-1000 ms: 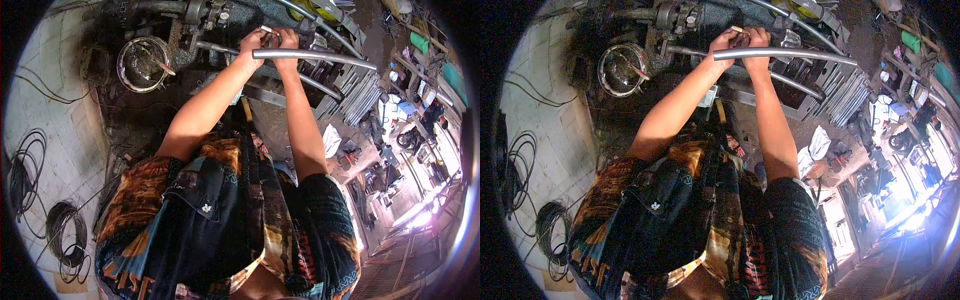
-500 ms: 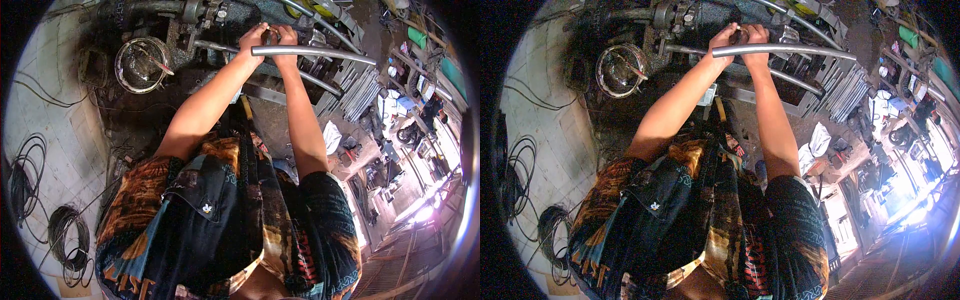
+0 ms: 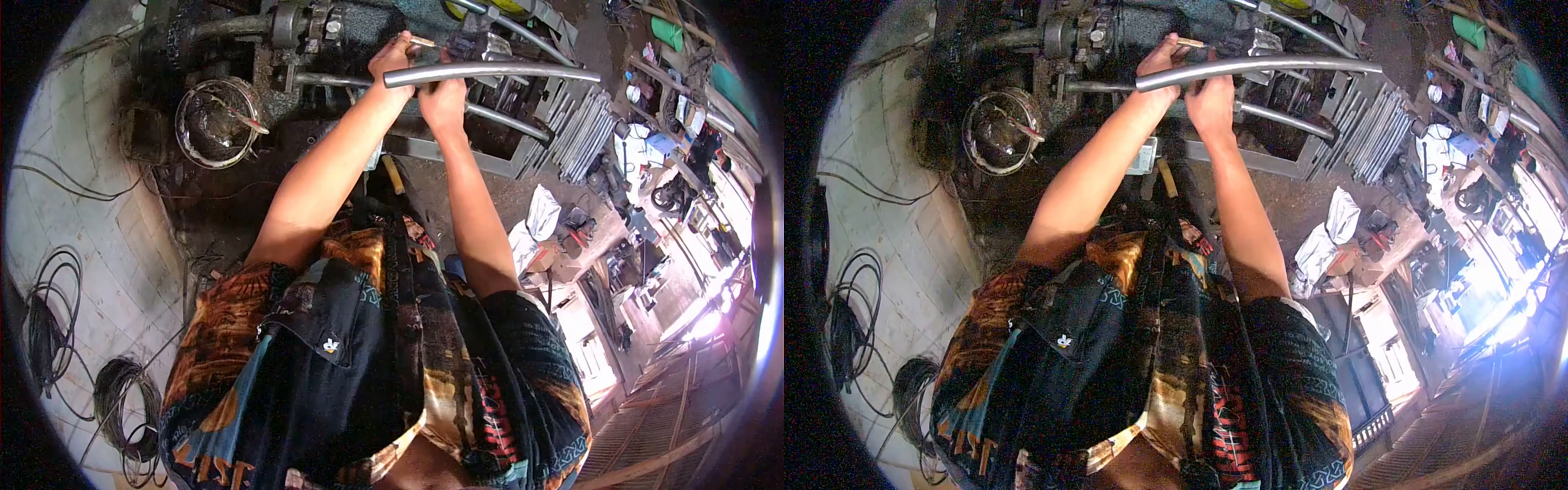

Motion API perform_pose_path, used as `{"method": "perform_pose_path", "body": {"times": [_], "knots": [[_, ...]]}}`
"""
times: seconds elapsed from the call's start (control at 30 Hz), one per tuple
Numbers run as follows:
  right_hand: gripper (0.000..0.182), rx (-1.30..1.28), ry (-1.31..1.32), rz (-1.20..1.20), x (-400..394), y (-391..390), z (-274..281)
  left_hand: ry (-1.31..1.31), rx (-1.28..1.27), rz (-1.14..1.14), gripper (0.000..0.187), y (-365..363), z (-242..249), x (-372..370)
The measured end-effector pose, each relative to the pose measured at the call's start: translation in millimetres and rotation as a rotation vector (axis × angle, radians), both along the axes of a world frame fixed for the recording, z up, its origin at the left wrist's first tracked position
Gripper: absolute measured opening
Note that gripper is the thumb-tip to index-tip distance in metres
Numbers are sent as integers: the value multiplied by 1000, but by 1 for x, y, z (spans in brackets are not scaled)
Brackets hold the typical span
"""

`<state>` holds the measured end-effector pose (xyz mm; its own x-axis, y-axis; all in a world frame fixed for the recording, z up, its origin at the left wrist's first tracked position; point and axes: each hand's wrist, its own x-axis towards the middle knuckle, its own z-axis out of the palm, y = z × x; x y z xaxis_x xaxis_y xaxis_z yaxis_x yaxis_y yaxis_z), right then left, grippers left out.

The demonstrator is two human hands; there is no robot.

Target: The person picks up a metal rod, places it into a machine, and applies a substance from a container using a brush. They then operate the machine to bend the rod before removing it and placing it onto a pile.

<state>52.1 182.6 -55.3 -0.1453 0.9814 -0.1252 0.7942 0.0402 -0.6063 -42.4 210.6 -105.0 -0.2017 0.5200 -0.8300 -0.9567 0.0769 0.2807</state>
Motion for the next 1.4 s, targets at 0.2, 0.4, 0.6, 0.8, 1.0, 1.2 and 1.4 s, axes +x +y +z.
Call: {"method": "perform_pose_path", "body": {"times": [0.2,0.4,0.6,0.8,1.0,1.2,1.4], "knots": [[63,-46,-6,12,7,9,-3,49,-12,-95,11,0,-4,4],[62,-57,-62,65,9,18,-11,44,-32,-74,14,3,2,4],[57,-155,-173,95,7,8,4,40,-14,-87,16,2,-7,3],[48,-163,-266,206,10,-3,0,97,-29,-69,16,1,0,6],[57,-1,-87,79,10,-5,1,77,-29,-113,18,-1,-9,4],[66,-242,-177,90,10,13,3,95,-33,-86,18,1,5,5],[66,-317,-234,67,-1,31,4,124,-40,-84,15,1,0,4]]}}
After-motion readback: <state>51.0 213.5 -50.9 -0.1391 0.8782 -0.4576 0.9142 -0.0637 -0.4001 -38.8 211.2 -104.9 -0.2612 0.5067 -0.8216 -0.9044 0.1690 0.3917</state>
